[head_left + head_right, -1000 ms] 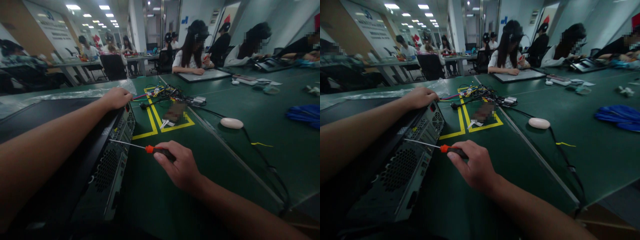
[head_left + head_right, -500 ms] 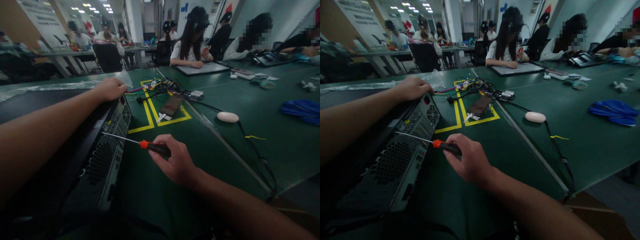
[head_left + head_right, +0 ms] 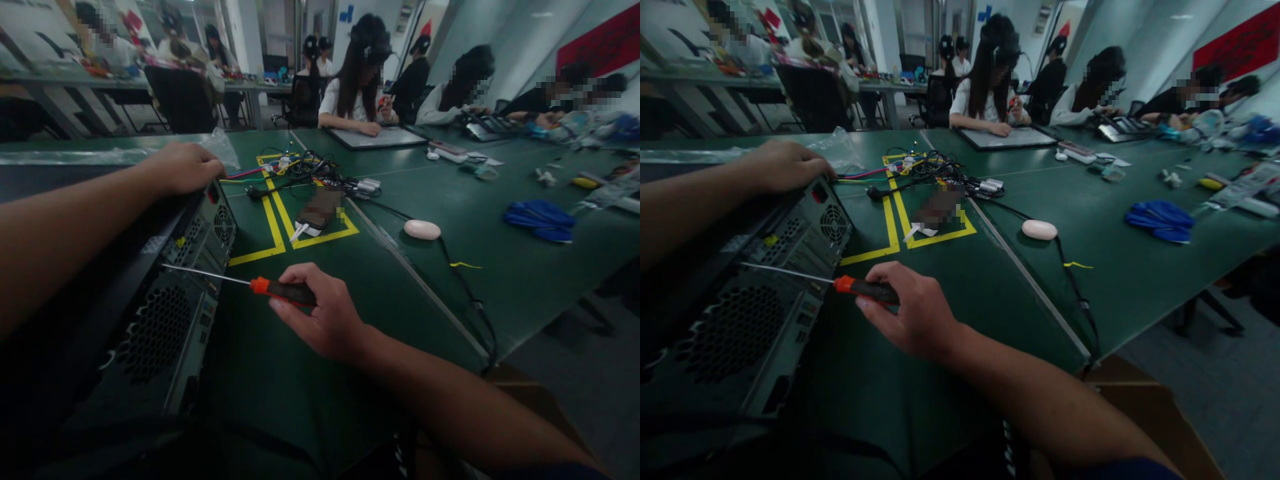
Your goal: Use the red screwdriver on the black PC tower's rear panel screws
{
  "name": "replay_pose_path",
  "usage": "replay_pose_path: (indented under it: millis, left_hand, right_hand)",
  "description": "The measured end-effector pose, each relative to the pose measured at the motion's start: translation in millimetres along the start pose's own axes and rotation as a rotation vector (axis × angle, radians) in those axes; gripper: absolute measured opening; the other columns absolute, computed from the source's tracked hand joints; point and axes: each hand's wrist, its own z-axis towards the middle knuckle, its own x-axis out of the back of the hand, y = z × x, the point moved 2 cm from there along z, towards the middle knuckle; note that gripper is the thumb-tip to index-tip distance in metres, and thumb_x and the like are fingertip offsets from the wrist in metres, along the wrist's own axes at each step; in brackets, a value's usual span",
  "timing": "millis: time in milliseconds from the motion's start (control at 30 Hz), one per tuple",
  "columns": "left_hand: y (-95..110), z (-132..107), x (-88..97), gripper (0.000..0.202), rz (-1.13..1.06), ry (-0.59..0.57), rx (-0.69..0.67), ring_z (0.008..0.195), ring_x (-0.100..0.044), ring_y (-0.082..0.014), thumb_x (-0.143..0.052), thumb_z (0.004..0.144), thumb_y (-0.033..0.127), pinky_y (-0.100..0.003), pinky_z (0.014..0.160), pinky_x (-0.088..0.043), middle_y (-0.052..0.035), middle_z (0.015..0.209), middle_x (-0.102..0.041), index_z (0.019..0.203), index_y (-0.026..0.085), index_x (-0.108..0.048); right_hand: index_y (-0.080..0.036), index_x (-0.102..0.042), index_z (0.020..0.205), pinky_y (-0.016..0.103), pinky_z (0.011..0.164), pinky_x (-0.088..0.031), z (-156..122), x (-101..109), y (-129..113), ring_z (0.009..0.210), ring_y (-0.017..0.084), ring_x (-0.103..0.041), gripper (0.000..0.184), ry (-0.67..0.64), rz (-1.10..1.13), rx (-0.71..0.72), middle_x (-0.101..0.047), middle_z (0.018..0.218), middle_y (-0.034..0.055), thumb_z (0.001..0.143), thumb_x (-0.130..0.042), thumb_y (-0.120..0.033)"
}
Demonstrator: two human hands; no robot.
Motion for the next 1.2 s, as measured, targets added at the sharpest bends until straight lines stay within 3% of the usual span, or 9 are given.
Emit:
replay_pose_path:
  millis: [167, 333, 700, 867, 1000, 1067, 1200]
  left_hand:
    - [4.1, -6.3, 4.7, 0.055, -0.007, -0.01, 0.014, 0.113, -0.061, -0.0316, -0.034, 0.097, 0.038, -0.041, 0.102, -0.045, -0.0143, 0.125, -0.071, 0.118, 0.012, -0.078]
    - [7.9, -9.9, 8.0, 0.053, -0.042, -0.011, 0.014, 0.114, -0.061, -0.0283, -0.037, 0.097, 0.038, -0.038, 0.105, -0.043, -0.0124, 0.128, -0.071, 0.119, 0.013, -0.078]
    - [7.0, -9.1, 7.3, 0.052, -0.011, -0.002, 0.006, 0.113, -0.062, -0.0266, -0.037, 0.096, 0.037, -0.035, 0.101, -0.045, -0.0106, 0.126, -0.073, 0.119, 0.014, -0.078]
    - [8.2, -9.7, 7.7, 0.054, -0.008, -0.002, -0.008, 0.114, -0.063, -0.0289, -0.034, 0.096, 0.036, -0.038, 0.101, -0.045, -0.013, 0.126, -0.072, 0.118, 0.013, -0.078]
    - [7.1, -8.2, 6.6, 0.056, 0.001, -0.003, -0.014, 0.115, -0.063, -0.0298, -0.033, 0.096, 0.036, -0.038, 0.101, -0.045, -0.0138, 0.127, -0.072, 0.118, 0.013, -0.078]
    - [6.6, -7.7, 6.4, 0.057, 0.0, 0.006, -0.014, 0.115, -0.063, -0.0307, -0.033, 0.096, 0.037, -0.038, 0.102, -0.045, -0.0148, 0.127, -0.072, 0.118, 0.012, -0.078]
    - [7.2, -8.0, 6.3, 0.056, 0.002, -0.005, -0.01, 0.112, -0.063, -0.0272, -0.034, 0.096, 0.037, -0.035, 0.101, -0.045, -0.0125, 0.125, -0.073, 0.118, 0.013, -0.078]
  right_hand:
    - [-0.022, -0.058, 0.107, 0.027, 0.064, -0.046, 1.4, 0.2, 0.2, 0.069, 0.013, -0.058, 0.016, 0.016, -0.008, -0.003, -0.068, 0.094, 0.0009, 0.093, -0.067, -0.026]
    - [-0.02, -0.059, 0.105, 0.026, 0.062, -0.044, 2.5, -0.2, -1.0, 0.064, 0.011, -0.054, 0.017, 0.037, -0.007, 0.025, -0.067, 0.09, -0.0005, 0.092, -0.069, -0.021]
    - [-0.019, -0.064, 0.104, 0.029, 0.065, -0.044, 2.9, 0.7, 0.2, 0.071, 0.014, -0.057, 0.013, 0.059, -0.052, 0.007, -0.067, 0.09, 0.0021, 0.095, -0.068, -0.028]
    - [-0.017, -0.067, 0.097, 0.029, 0.063, -0.04, 5.7, -2.9, 2.2, 0.069, 0.015, -0.055, 0.019, -0.039, -0.044, -0.071, -0.062, 0.082, 0.0016, 0.102, -0.055, -0.031]
    - [-0.019, -0.061, 0.102, 0.028, 0.061, -0.038, 3.2, -7.7, 3.0, 0.066, 0.014, -0.053, 0.019, -0.128, 0.037, -0.141, -0.059, 0.076, -0.0013, 0.104, -0.048, -0.032]
    - [-0.021, -0.055, 0.104, 0.027, 0.058, -0.037, 1.3, -8.3, 2.8, 0.062, 0.013, -0.05, 0.014, -0.12, 0.059, -0.143, -0.057, 0.074, -0.0041, 0.1, -0.054, -0.034]
    - [-0.024, -0.048, 0.103, 0.024, 0.054, -0.034, -0.4, -8.3, 4.1, 0.056, 0.01, -0.047, 0.026, -0.061, 0.049, -0.111, -0.053, 0.076, -0.0067, 0.087, -0.068, -0.028]
